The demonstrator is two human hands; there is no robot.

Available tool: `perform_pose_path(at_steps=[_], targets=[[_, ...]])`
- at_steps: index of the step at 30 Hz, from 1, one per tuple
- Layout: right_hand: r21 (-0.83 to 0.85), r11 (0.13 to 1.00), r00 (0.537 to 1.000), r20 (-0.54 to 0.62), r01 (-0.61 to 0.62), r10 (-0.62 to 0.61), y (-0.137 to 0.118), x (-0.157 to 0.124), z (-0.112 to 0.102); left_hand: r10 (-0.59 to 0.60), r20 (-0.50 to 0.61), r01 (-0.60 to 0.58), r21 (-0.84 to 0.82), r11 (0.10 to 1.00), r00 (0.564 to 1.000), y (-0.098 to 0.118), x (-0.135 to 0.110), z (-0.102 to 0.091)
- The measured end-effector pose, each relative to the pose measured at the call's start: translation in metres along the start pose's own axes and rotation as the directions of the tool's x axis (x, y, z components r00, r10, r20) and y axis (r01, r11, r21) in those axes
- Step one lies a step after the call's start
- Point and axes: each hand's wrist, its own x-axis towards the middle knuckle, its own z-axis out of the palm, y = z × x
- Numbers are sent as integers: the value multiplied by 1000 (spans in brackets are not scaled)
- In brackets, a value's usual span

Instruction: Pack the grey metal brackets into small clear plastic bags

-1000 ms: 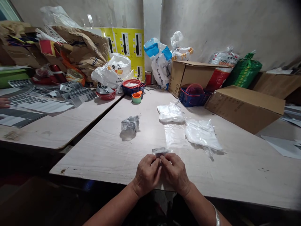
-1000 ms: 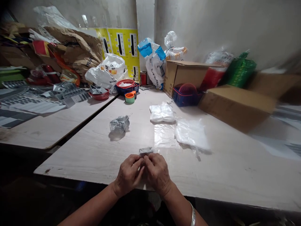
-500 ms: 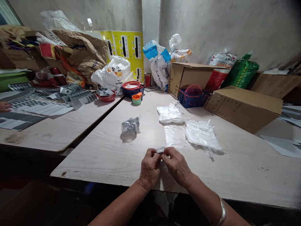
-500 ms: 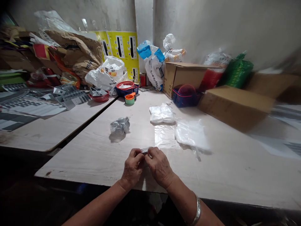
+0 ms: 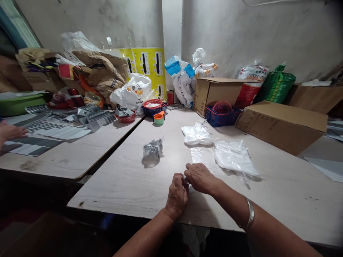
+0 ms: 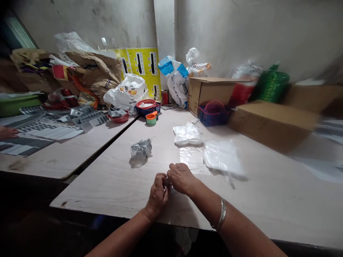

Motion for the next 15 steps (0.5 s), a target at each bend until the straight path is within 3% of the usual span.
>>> perform_pose_path(at_steps=[3,5,8,9,11,13,15], targets=[[-24,990,986,103,136,-133,3,11,-5,-35,-47,34,-28,999,998,-1,-1,0],[9,980,971,134,197,-197,5,17,-6,-26,-18,25,-36,999,1000,-2,-1,-6],[92,978,981,47,185,-190,10,24,-1,79,93,-79,-2,997,993,-9,9,-30],[119,982,989,-12,147,-147,12,27,3,125,98,-129,33,991,987,-14,16,-42],[193,981,990,-141,31,-4,16,36,14,164,2,-162,138,977,987,-30,36,-68],[300,950,949,-262,-92,175,20,49,30,83,-159,-48,210,976,984,-54,60,-92],[412,896,868,-369,-168,333,21,66,47,-101,-306,160,176,971,947,-85,82,-110]])
